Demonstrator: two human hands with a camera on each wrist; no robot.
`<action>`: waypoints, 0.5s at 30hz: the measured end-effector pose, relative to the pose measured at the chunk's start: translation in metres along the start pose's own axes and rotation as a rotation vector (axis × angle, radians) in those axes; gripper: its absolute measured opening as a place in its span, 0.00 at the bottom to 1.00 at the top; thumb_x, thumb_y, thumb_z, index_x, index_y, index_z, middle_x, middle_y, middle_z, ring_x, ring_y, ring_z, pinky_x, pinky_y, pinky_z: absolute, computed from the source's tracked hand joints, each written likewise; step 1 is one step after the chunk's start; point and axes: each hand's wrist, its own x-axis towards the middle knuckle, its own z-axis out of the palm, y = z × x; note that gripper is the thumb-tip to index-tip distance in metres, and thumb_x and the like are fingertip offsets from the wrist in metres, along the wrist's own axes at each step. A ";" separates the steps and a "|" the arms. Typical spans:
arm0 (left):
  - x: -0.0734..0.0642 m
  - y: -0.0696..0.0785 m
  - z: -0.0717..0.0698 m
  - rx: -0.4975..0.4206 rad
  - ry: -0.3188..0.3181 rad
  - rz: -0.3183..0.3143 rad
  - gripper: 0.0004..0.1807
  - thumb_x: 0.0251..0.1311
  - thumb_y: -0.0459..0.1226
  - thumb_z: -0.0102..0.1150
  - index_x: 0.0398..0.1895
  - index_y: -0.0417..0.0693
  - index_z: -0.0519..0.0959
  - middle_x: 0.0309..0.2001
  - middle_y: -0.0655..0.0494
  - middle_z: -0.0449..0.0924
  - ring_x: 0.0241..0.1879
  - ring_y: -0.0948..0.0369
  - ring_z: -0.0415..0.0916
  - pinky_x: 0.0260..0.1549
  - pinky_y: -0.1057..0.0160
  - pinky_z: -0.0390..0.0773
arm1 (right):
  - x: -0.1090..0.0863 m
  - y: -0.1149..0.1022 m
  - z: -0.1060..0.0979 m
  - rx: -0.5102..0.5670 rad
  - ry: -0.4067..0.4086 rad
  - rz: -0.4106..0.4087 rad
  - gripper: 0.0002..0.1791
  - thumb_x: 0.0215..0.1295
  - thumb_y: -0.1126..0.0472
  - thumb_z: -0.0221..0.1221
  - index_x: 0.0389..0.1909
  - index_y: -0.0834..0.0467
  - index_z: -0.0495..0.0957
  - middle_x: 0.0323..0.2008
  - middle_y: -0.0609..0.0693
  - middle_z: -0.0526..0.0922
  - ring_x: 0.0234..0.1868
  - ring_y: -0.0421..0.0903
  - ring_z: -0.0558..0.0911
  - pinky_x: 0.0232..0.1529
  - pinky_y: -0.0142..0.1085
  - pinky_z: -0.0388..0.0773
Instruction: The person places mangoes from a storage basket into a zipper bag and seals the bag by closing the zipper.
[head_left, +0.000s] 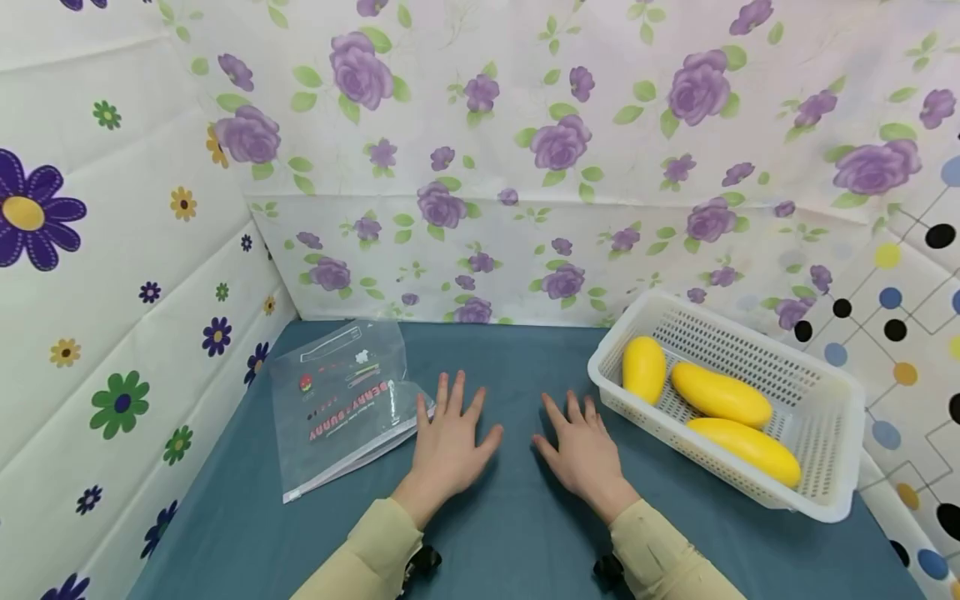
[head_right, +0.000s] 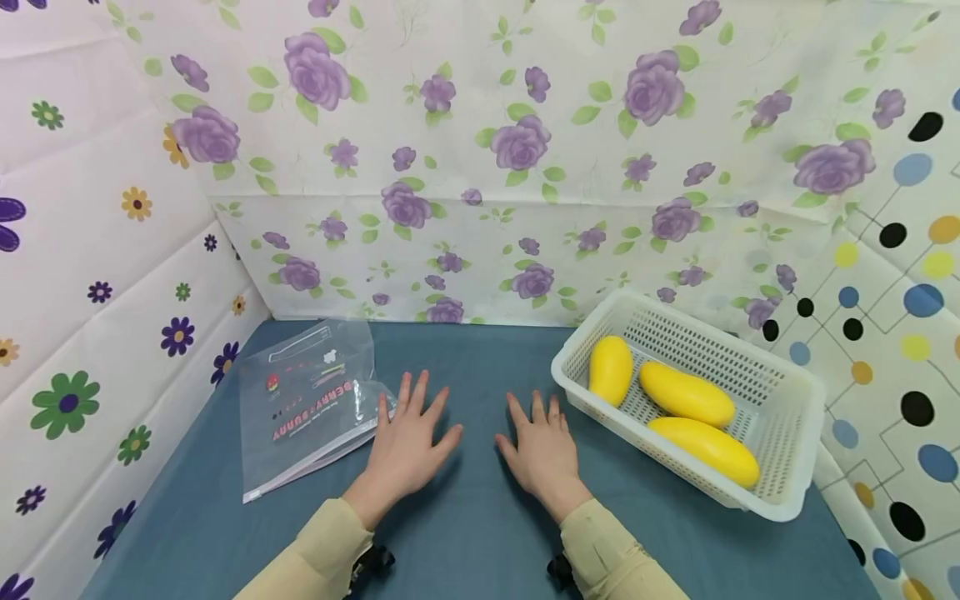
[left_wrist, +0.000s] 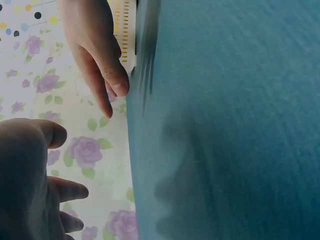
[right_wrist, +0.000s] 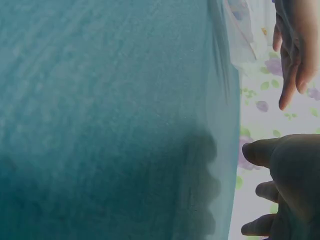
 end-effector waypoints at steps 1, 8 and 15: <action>0.000 0.000 -0.002 -0.010 0.006 -0.001 0.38 0.79 0.63 0.49 0.82 0.54 0.67 0.86 0.44 0.46 0.85 0.42 0.34 0.76 0.27 0.40 | 0.000 0.000 -0.001 -0.002 0.010 -0.007 0.40 0.78 0.40 0.62 0.83 0.52 0.65 0.79 0.70 0.62 0.79 0.74 0.58 0.75 0.64 0.60; -0.005 -0.005 -0.013 -0.082 0.082 0.009 0.33 0.80 0.58 0.51 0.76 0.49 0.75 0.83 0.41 0.58 0.84 0.41 0.46 0.75 0.29 0.51 | -0.001 -0.004 -0.005 -0.003 0.104 -0.050 0.31 0.77 0.44 0.63 0.74 0.55 0.77 0.68 0.63 0.79 0.69 0.65 0.77 0.57 0.61 0.81; -0.013 -0.011 -0.029 -0.173 0.118 0.018 0.28 0.80 0.53 0.53 0.71 0.46 0.80 0.80 0.42 0.64 0.81 0.42 0.56 0.72 0.31 0.62 | -0.001 -0.003 -0.007 0.032 0.188 -0.111 0.20 0.77 0.48 0.63 0.62 0.53 0.86 0.56 0.57 0.89 0.46 0.57 0.90 0.36 0.53 0.86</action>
